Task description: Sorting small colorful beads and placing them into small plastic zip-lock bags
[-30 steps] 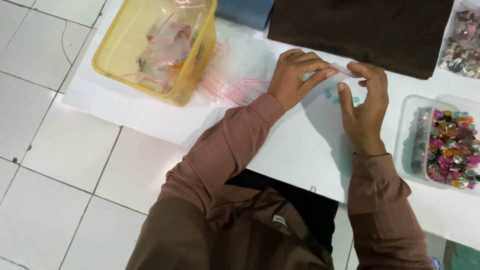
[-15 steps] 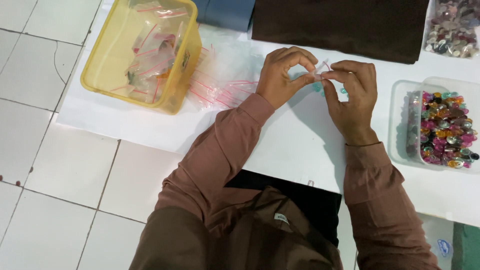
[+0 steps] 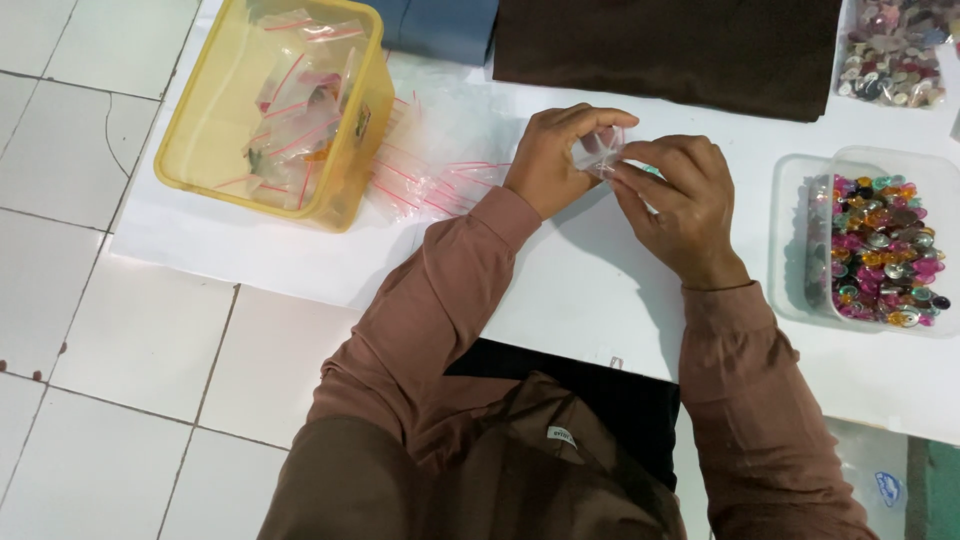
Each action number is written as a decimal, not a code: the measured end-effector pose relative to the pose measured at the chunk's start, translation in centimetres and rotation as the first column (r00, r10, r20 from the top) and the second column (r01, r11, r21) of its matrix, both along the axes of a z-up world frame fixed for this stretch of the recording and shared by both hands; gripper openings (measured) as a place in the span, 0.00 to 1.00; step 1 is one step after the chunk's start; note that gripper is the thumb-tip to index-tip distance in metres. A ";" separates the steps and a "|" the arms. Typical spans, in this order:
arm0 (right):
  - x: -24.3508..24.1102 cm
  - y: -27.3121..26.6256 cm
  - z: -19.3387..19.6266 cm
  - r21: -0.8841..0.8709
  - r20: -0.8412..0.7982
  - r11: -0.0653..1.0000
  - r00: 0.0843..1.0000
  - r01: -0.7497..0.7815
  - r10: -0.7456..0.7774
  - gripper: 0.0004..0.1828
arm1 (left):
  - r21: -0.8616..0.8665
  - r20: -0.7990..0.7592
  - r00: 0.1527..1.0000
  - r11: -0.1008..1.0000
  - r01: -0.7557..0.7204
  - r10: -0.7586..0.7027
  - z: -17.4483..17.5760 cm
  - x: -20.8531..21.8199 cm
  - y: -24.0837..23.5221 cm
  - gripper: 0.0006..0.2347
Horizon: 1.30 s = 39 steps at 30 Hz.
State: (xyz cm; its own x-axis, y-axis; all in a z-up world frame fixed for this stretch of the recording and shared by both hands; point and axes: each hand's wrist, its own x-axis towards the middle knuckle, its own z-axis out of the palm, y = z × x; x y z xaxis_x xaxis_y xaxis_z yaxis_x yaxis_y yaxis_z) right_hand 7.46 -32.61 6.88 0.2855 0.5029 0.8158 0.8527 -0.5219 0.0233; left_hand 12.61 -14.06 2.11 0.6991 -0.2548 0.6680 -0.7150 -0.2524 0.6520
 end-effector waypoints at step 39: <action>-0.3 -0.2 -2.0 0.007 -0.299 0.975 0.931 0.222 -0.210 0.12 | 0.308 0.369 0.908 0.895 -0.323 0.201 0.2 -0.7 0.5 0.19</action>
